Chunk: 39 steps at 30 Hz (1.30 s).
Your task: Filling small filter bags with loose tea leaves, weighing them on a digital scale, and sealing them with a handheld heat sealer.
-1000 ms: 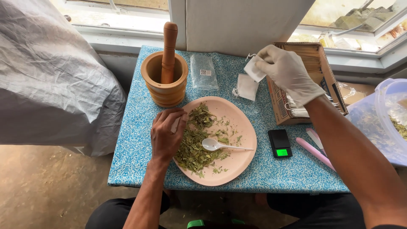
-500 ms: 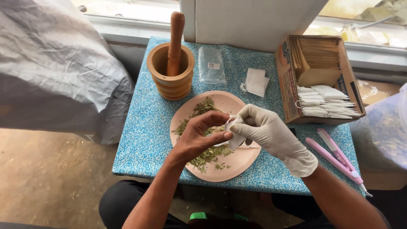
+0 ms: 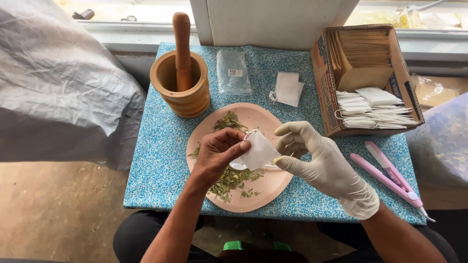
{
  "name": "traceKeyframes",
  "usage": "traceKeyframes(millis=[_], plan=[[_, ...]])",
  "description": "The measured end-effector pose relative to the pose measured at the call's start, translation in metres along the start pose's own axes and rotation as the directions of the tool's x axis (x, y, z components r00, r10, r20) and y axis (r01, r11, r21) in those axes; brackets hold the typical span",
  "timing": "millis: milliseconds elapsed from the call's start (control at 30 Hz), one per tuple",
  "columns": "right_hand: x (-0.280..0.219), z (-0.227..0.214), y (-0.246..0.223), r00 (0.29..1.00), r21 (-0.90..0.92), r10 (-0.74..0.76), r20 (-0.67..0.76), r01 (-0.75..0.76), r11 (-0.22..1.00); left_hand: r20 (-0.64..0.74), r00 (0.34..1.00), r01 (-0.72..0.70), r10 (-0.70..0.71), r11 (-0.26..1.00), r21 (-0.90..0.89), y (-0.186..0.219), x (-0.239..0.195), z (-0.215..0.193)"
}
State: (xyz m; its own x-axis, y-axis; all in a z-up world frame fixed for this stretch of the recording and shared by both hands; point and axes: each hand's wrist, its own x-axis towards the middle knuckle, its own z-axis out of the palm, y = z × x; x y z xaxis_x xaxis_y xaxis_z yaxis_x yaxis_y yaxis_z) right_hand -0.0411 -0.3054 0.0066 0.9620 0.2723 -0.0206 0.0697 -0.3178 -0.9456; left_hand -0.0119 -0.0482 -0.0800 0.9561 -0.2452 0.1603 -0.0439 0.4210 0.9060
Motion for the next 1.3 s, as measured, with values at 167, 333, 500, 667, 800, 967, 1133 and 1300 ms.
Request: traceKeyframes(millis=[167, 333, 500, 667, 800, 967, 1133, 1300], plan=[[-0.003, 0.004, -0.007, 0.987, -0.05, 0.16, -0.029, -0.161, 0.986, 0.014, 0.999, -0.048, 0.048, 0.997, 0.053, -0.007, 0.001, 0.001], [-0.004, 0.014, 0.003, 0.987, -0.036, 0.146, -0.06, -0.149, 0.988, 0.068, 0.997, -0.032, 0.025, 0.994, 0.101, -0.004, 0.001, 0.007], [-0.007, 0.02, -0.008, 0.992, -0.08, 0.098, -0.078, -0.104, 0.991, 0.146, 0.989, 0.018, -0.026, 0.998, 0.055, -0.012, -0.004, 0.016], [-0.009, 0.018, -0.003, 0.992, -0.105, 0.051, -0.114, -0.063, 0.992, 0.124, 0.991, 0.051, -0.049, 0.999, -0.01, -0.008, -0.005, 0.025], [-0.012, 0.018, 0.006, 0.989, -0.143, 0.004, -0.146, -0.025, 0.989, 0.102, 0.994, 0.039, -0.042, 0.999, 0.034, -0.005, -0.006, 0.026], [-0.017, 0.015, 0.003, 0.982, -0.26, -0.137, -0.127, 0.1, 0.96, 0.102, 0.994, 0.021, -0.032, 0.994, 0.112, 0.0, -0.004, 0.024], [-0.018, 0.012, 0.007, 0.991, -0.253, -0.13, -0.038, 0.117, 0.96, 0.112, 0.993, 0.008, -0.023, 0.992, 0.128, -0.007, -0.005, 0.024], [-0.014, 0.009, -0.002, 0.994, -0.168, 0.102, -0.037, -0.107, 0.98, 0.109, 0.991, -0.108, 0.079, 0.948, 0.3, 0.0, -0.002, 0.026]])
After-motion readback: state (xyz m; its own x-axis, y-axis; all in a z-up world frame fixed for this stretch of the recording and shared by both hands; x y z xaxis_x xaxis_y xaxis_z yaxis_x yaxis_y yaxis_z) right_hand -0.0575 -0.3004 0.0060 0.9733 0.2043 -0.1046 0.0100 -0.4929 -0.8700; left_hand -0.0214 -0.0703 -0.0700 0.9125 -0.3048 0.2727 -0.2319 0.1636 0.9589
